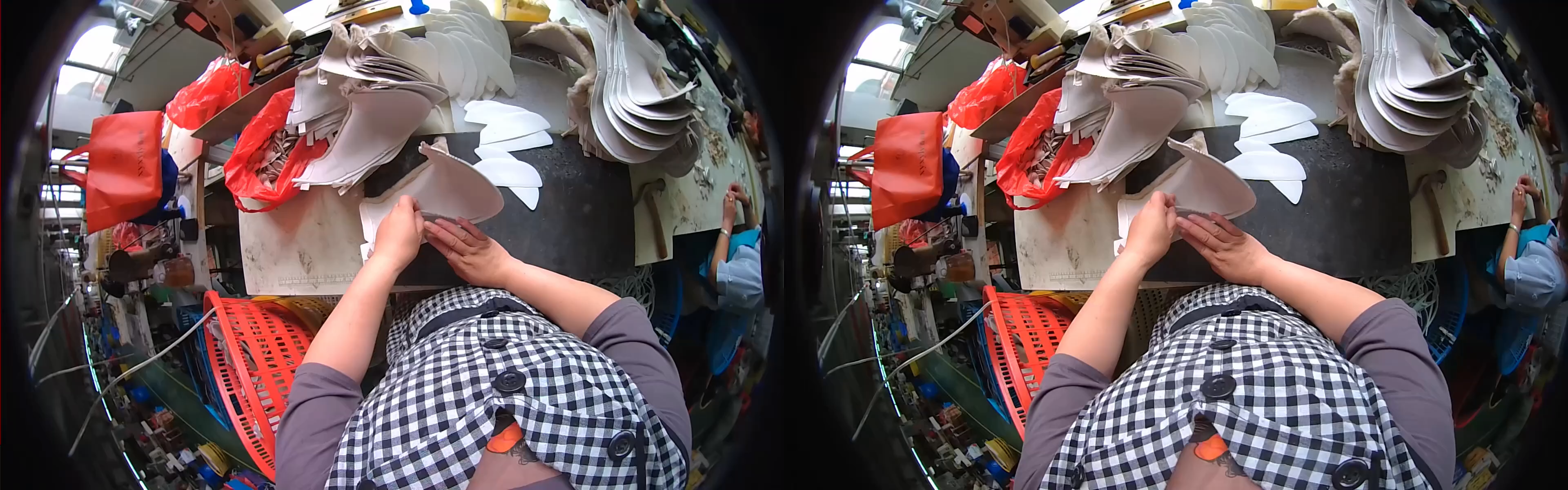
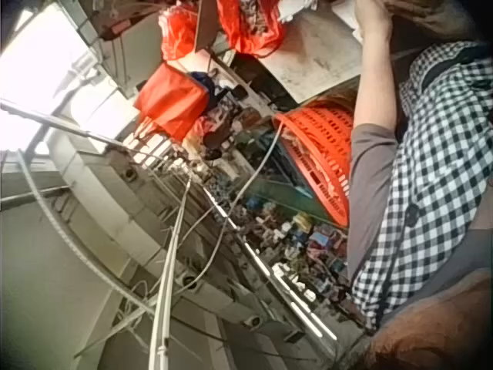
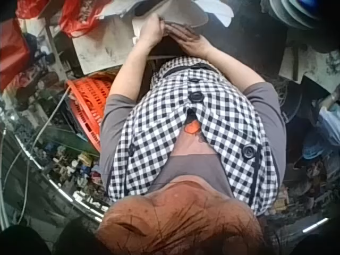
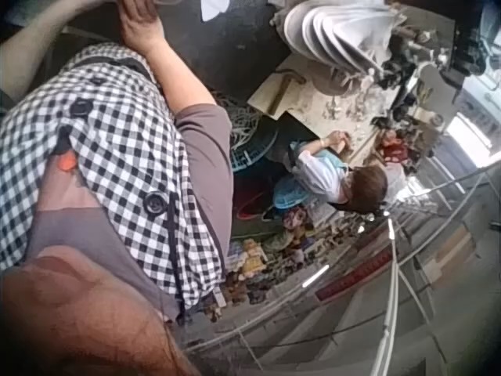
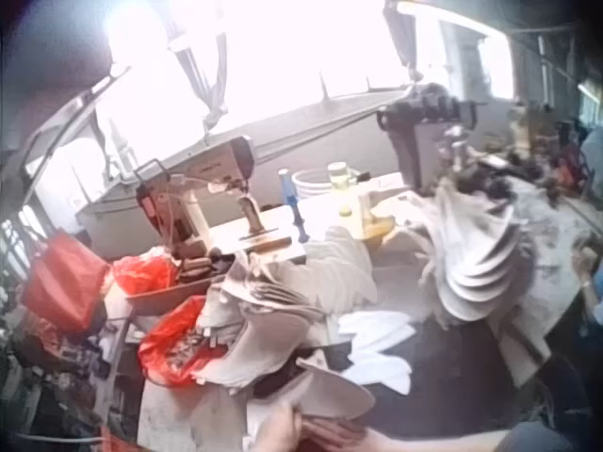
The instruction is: Inserting and fitting internal lining pieces into the outer fabric of shoe upper components.
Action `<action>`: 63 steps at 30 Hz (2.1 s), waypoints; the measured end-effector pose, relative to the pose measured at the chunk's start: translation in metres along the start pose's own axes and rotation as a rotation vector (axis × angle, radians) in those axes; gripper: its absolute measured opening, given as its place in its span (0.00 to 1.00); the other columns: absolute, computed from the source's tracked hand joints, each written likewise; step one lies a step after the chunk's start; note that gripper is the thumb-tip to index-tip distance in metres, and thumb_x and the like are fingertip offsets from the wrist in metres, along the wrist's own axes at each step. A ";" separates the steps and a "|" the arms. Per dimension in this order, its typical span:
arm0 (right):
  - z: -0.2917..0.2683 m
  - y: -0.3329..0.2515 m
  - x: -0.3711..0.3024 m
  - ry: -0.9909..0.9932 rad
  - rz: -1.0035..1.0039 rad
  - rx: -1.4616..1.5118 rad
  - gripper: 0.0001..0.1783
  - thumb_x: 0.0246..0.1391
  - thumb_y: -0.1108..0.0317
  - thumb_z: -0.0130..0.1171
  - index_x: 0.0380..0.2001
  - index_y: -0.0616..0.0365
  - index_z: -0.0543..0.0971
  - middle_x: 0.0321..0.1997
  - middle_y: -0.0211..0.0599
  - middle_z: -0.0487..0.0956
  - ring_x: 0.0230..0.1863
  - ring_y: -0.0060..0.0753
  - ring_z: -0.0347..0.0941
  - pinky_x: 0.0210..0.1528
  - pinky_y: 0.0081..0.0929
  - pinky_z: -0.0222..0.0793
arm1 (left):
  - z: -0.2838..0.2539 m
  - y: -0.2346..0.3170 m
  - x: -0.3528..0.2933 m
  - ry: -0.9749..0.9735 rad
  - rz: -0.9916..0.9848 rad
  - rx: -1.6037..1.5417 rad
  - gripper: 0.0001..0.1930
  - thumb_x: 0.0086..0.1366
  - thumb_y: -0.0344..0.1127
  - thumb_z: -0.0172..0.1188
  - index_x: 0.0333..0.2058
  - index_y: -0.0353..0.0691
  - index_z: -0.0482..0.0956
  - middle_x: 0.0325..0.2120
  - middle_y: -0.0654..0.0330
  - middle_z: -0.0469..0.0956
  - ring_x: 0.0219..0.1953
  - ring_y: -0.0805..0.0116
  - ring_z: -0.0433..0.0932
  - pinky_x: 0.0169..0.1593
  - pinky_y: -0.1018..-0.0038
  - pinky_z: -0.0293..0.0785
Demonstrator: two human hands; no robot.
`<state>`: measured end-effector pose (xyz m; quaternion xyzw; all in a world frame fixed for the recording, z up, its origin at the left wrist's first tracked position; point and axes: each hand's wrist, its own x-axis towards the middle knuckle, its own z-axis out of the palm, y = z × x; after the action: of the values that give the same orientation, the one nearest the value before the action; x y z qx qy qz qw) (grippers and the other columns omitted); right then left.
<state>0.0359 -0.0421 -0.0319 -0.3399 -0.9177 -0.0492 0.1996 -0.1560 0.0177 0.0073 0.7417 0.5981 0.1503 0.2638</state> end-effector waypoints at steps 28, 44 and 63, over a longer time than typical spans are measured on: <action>-0.051 0.080 -0.019 -0.026 0.805 0.908 0.09 0.53 0.69 0.63 0.38 0.58 0.83 0.32 0.36 0.82 0.32 0.31 0.79 0.38 0.28 0.74 | -0.019 -0.039 -0.024 0.184 -0.255 -0.491 0.16 0.64 0.26 0.46 0.48 0.38 0.77 0.44 0.48 0.79 0.48 0.54 0.77 0.54 0.68 0.69; 0.005 0.105 -0.030 0.264 0.807 -0.030 0.22 0.42 0.67 0.68 0.41 0.52 0.72 0.38 0.39 0.71 0.43 0.45 0.70 0.45 0.38 0.67 | -0.004 -0.034 -0.031 0.154 -0.064 -0.271 0.21 0.58 0.24 0.47 0.51 0.38 0.73 0.55 0.48 0.72 0.57 0.50 0.70 0.62 0.65 0.63; -0.096 0.002 0.035 -0.280 0.371 1.678 0.14 0.53 0.76 0.63 0.44 0.58 0.79 0.35 0.31 0.80 0.33 0.24 0.77 0.38 0.22 0.76 | -0.017 -0.021 -0.027 0.182 -0.132 -0.221 0.14 0.64 0.30 0.50 0.47 0.39 0.76 0.39 0.47 0.79 0.43 0.46 0.77 0.46 0.60 0.72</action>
<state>0.0456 -0.0410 0.0700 -0.2278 -0.5968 0.7188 0.2744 -0.1884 -0.0022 0.0123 0.6504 0.6468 0.2643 0.2979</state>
